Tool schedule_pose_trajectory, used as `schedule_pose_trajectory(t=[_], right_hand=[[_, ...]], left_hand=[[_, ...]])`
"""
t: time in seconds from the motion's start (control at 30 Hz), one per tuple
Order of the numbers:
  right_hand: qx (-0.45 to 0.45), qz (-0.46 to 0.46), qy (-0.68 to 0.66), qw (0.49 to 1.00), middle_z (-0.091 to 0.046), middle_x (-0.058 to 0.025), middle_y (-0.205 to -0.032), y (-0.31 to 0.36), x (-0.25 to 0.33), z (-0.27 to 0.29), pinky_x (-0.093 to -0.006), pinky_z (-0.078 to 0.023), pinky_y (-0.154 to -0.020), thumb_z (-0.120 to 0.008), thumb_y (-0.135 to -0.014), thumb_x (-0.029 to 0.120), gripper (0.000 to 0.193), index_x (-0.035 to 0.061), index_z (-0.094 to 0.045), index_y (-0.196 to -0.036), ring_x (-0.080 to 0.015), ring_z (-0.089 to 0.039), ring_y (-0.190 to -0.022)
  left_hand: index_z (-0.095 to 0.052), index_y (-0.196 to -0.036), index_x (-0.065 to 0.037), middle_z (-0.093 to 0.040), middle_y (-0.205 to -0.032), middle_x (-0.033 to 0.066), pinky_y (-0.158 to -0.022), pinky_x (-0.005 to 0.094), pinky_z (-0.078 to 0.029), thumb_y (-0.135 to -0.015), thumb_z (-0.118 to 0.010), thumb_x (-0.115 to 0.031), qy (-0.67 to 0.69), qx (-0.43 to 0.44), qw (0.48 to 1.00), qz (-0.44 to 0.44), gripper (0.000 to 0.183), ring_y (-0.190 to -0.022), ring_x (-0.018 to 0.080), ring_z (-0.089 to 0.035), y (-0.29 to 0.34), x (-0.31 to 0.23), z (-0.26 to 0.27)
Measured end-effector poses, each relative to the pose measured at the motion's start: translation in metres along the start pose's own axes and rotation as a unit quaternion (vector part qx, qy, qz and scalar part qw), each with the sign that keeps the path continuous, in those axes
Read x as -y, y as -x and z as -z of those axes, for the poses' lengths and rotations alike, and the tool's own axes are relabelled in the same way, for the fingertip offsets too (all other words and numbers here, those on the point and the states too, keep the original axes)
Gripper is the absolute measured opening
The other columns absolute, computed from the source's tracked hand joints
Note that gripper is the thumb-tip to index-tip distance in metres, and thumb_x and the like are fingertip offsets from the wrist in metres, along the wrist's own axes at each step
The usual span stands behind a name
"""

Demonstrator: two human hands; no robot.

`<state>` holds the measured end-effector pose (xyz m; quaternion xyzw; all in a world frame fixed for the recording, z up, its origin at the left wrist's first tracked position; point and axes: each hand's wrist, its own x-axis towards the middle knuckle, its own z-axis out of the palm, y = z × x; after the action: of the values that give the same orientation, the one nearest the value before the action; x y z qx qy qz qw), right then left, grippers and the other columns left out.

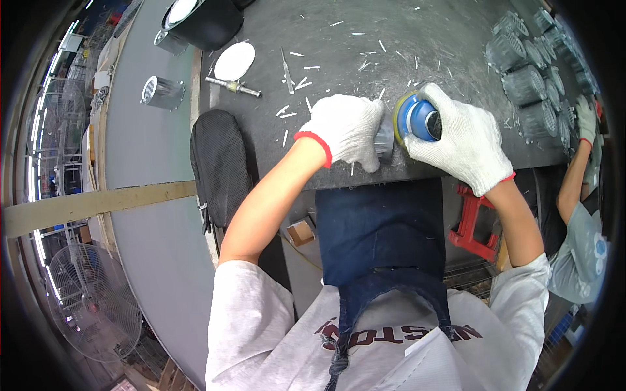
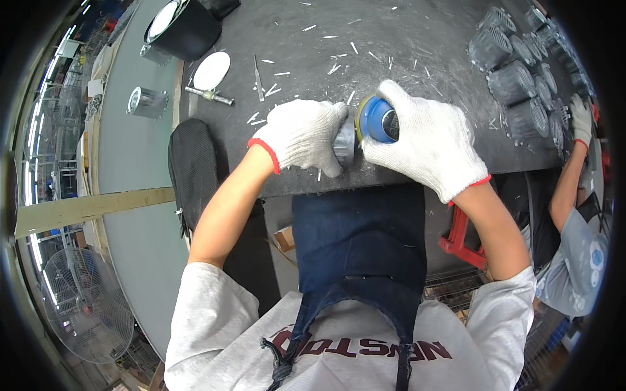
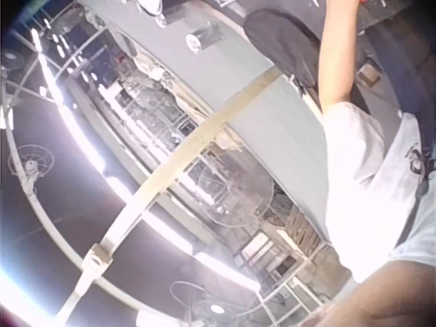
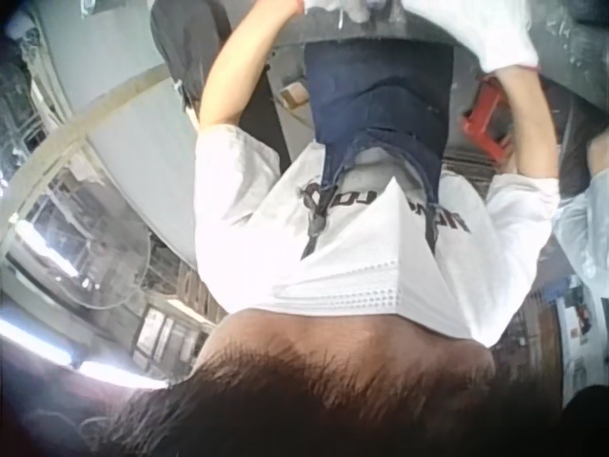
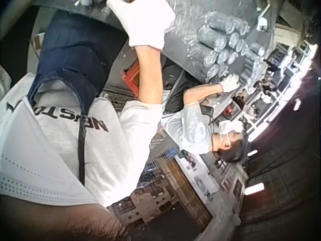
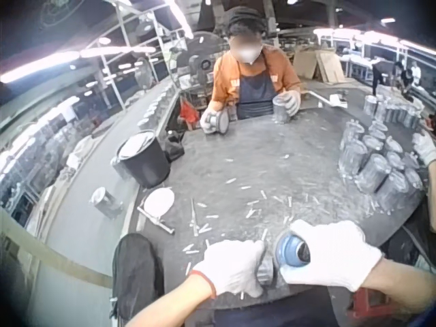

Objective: The person smooths the surfaces of cylindrical metal heat sinks by hand with a handheld orbital sander at a workbench.

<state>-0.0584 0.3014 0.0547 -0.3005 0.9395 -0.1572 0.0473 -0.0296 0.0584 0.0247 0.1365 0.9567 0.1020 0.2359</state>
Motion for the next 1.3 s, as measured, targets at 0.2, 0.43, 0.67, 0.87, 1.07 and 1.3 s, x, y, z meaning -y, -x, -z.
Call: schedule_pose_trajectory(t=[0.2, 0.43, 0.67, 0.87, 1.07, 1.3], right_hand=[[0.07, -0.085, -0.103, 0.989, -0.085, -0.0203, -0.113, 0.029, -0.015, 0.006, -0.0511, -0.065, -0.1, -0.091, -0.088, 0.046, 0.061, 0.0154, -0.072, -0.138, -0.0448, -0.085, -0.109], [-0.033, -0.085, -0.333, 0.939, -0.081, -0.0151, -0.125, 0.062, -0.029, 0.001, -0.0451, -0.063, -0.107, -0.091, -0.088, 0.039, 0.058, 0.0119, -0.072, -0.136, -0.0311, -0.081, -0.114], [0.038, -0.057, -0.391, 0.918, -0.076, -0.0121, -0.129, 0.042, -0.007, -0.006, -0.0414, -0.055, -0.117, -0.088, -0.082, 0.04, 0.066, 0.0056, -0.07, -0.136, -0.0255, -0.074, -0.126], [0.037, -0.033, -0.359, 0.932, -0.079, -0.0152, -0.129, 0.045, 0.01, -0.008, -0.044, -0.06, -0.113, -0.096, -0.08, 0.027, 0.065, 0.0081, -0.071, -0.137, -0.031, -0.08, -0.122], [0.064, 0.071, -0.259, 0.961, -0.083, -0.0191, -0.121, 0.05, -0.008, -0.004, -0.0479, -0.067, -0.1, -0.1, -0.075, 0.03, 0.071, 0.0091, -0.073, -0.137, -0.044, -0.086, -0.11], [0.052, 0.089, -0.21, 0.972, -0.084, -0.0174, -0.125, 0.003, -0.036, 0.006, -0.0488, -0.067, -0.103, -0.098, -0.077, 0.031, 0.069, 0.0106, -0.073, -0.138, -0.0438, -0.085, -0.116]], left_hand=[[-0.074, -0.137, -0.001, -0.085, -0.113, 0.0231, -0.091, 0.0528, -0.068, -0.069, -0.1, -0.047, 0.021, 0.005, 0.998, -0.054, 0.086, -0.105, 0.0432, -0.085, -0.002, 0.012, 0.015], [-0.067, -0.159, -0.004, -0.075, -0.15, 0.0205, -0.121, 0.0489, -0.06, -0.059, -0.113, -0.04, 0.236, -0.316, 0.913, -0.103, 0.116, -0.141, 0.0419, -0.075, 0.026, 0.012, -0.043], [-0.069, -0.158, -0.007, -0.074, -0.152, 0.0219, -0.124, 0.0535, -0.054, -0.066, -0.11, -0.044, 0.167, -0.433, 0.883, -0.074, 0.108, -0.144, 0.0467, -0.07, 0.027, -0.001, -0.081], [-0.071, -0.158, -0.007, -0.073, -0.157, 0.0212, -0.128, 0.0523, -0.053, -0.071, -0.108, -0.04, 0.184, -0.441, 0.873, -0.094, 0.1, -0.148, 0.0439, -0.069, 0.029, 0.008, -0.086], [-0.07, -0.16, -0.007, -0.072, -0.161, 0.0202, -0.13, 0.0512, -0.054, -0.066, -0.111, -0.039, 0.255, -0.359, 0.891, -0.115, 0.108, -0.15, 0.0424, -0.069, 0.033, 0.027, -0.079], [-0.069, -0.159, -0.001, -0.073, -0.155, 0.0207, -0.127, 0.0498, -0.056, -0.064, -0.112, -0.036, 0.235, -0.349, 0.888, -0.184, 0.111, -0.148, 0.0411, -0.071, 0.028, 0.038, -0.069]])
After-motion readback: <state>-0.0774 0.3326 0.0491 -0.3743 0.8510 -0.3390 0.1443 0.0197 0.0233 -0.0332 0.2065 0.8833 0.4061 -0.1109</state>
